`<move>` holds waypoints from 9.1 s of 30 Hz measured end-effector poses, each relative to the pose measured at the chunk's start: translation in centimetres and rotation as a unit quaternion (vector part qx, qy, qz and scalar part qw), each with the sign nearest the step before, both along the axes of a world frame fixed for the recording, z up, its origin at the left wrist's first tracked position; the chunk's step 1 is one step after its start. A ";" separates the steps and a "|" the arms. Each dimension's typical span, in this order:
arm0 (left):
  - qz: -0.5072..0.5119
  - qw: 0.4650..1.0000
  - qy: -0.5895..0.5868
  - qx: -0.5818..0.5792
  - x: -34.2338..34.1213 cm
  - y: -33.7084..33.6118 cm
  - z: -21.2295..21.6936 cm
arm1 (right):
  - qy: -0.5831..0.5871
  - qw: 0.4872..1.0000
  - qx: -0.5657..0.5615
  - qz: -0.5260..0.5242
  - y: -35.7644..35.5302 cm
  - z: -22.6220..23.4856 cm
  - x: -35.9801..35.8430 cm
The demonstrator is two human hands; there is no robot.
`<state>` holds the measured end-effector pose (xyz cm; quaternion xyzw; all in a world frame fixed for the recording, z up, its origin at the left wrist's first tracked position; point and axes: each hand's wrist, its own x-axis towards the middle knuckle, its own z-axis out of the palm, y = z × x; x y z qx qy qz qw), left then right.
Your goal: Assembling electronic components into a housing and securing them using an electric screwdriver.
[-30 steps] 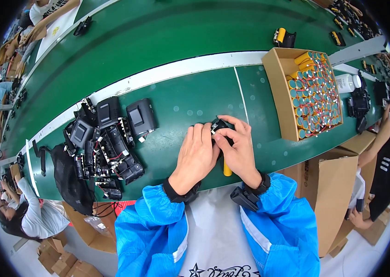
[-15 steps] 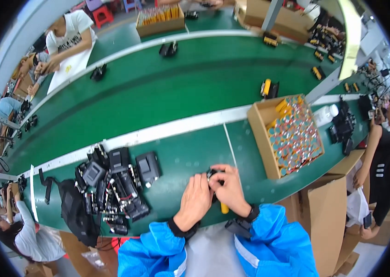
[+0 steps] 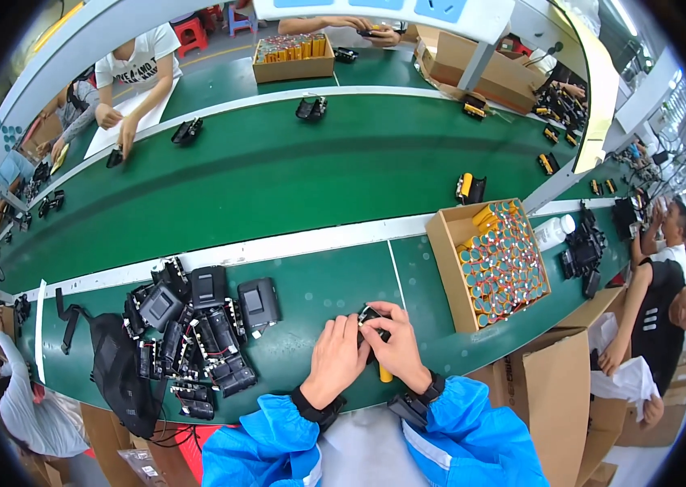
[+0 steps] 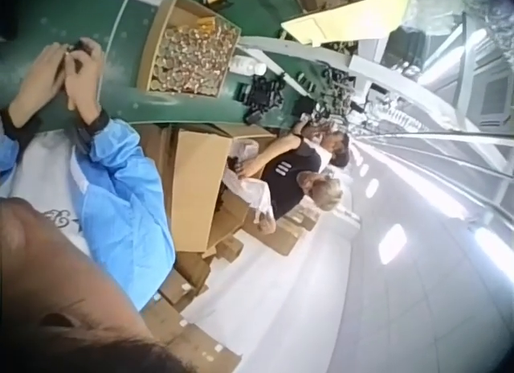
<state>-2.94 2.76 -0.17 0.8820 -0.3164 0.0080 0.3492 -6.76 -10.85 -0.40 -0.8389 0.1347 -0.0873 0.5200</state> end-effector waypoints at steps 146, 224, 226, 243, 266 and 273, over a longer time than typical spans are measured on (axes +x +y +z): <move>-0.078 0.996 0.013 -0.043 2.1 3.5 1.3 | -0.060 0.976 -0.174 0.120 0.3 3.4 0.4; 0.034 0.957 0.186 0.219 27.2 -6.5 3.7 | -0.449 0.838 0.307 -0.045 -21.8 13.2 -5.4; -0.006 0.945 0.189 0.266 29.4 -8.0 4.6 | -0.284 0.918 0.228 -0.158 -17.3 9.8 -8.5; 0.159 0.931 -0.170 0.281 45.9 -8.7 -0.2 | 0.026 0.894 0.448 -0.014 -10.4 0.4 -8.8; -0.219 0.960 -0.085 0.150 3.5 4.1 6.4 | -0.014 0.928 0.366 0.074 -7.8 2.0 -4.0; -0.038 0.987 0.031 0.155 1.4 2.3 5.1 | -0.005 0.931 0.364 0.033 -7.1 1.4 -4.7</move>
